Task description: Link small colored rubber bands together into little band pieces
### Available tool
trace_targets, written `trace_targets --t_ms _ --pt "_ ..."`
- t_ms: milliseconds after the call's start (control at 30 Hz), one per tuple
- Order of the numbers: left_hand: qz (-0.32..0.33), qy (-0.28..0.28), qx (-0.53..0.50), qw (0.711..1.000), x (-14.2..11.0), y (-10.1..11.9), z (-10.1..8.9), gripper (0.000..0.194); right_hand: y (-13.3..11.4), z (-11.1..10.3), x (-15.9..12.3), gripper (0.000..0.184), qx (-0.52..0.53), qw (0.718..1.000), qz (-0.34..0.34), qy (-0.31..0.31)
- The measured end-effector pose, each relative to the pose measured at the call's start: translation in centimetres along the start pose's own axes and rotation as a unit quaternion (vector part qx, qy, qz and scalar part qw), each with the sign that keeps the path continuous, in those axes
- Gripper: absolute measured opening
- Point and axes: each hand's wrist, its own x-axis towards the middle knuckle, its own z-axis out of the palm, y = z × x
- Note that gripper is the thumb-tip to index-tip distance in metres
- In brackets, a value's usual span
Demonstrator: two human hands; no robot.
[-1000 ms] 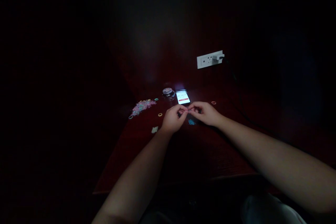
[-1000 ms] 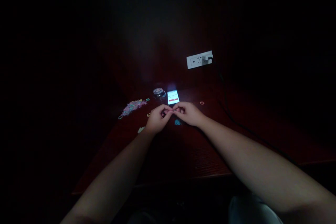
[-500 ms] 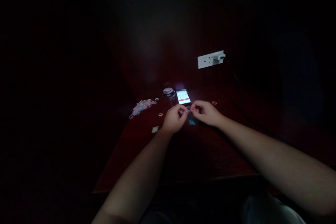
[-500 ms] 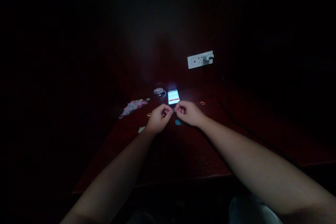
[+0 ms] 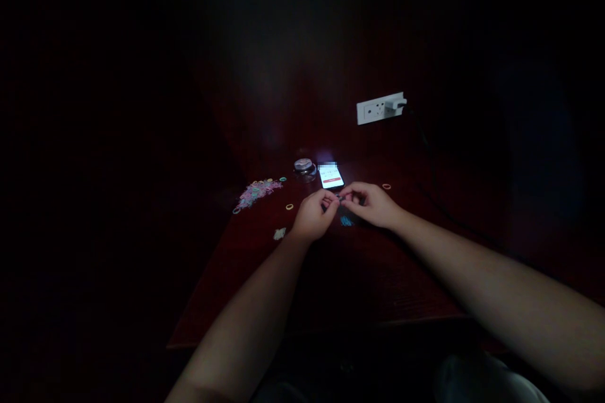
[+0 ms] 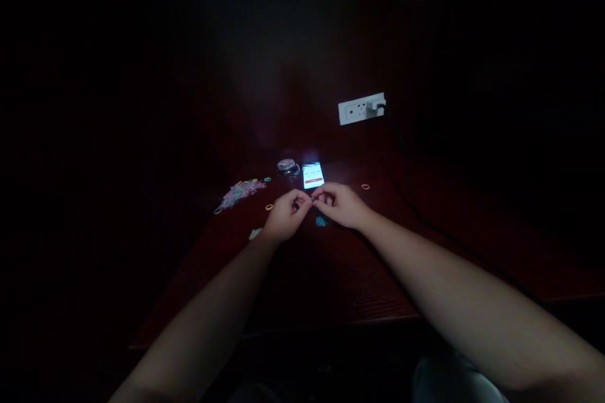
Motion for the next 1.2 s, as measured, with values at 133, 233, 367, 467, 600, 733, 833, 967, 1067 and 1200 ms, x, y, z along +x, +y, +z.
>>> trace_targets --t_ms 133,233,367,467,600,733,833,967,1067,1200 --pt "0.001 0.001 0.0 1.0 -0.06 0.06 0.05 0.013 -0.1 -0.13 0.02 0.018 -0.02 0.999 -0.025 0.007" --pt "0.001 0.002 -0.006 1.0 -0.1 0.02 0.16 0.013 -0.39 -0.24 -0.01 0.017 -0.02 0.999 -0.021 0.023" --pt "0.001 0.003 -0.011 1.0 -0.09 -0.08 0.23 0.014 -0.69 -0.25 -0.07 0.015 -0.002 1.0 -0.024 0.012" --pt "-0.002 0.004 -0.015 1.0 -0.07 -0.09 0.24 0.014 -0.79 -0.23 -0.05 0.014 0.002 0.999 -0.03 0.017" --pt "-0.001 0.0 -0.018 1.0 -0.07 -0.03 0.23 0.014 -0.71 -0.22 0.01 0.013 0.002 0.999 -0.035 0.016" --pt "-0.001 0.002 -0.023 1.0 -0.09 0.08 0.2 0.013 -0.46 -0.2 -0.03 0.013 -0.005 0.999 -0.034 0.012" --pt "-0.004 0.006 -0.029 1.0 -0.08 0.2 0.19 0.012 -0.42 -0.19 -0.08 0.012 -0.004 1.0 -0.019 0.003" --pt "-0.007 -0.001 -0.038 0.999 -0.09 0.26 0.19 0.01 -0.62 -0.18 -0.09 0.011 0.0 1.0 -0.003 0.004" --pt "-0.005 0.001 -0.033 0.999 -0.11 0.19 0.14 0.009 -0.68 -0.16 -0.09 0.01 0.003 1.0 0.002 0.006" --pt "-0.011 -0.001 -0.025 1.0 -0.13 0.1 0.06 0.006 -0.51 -0.15 -0.11 0.009 0.006 1.0 0.006 0.005"
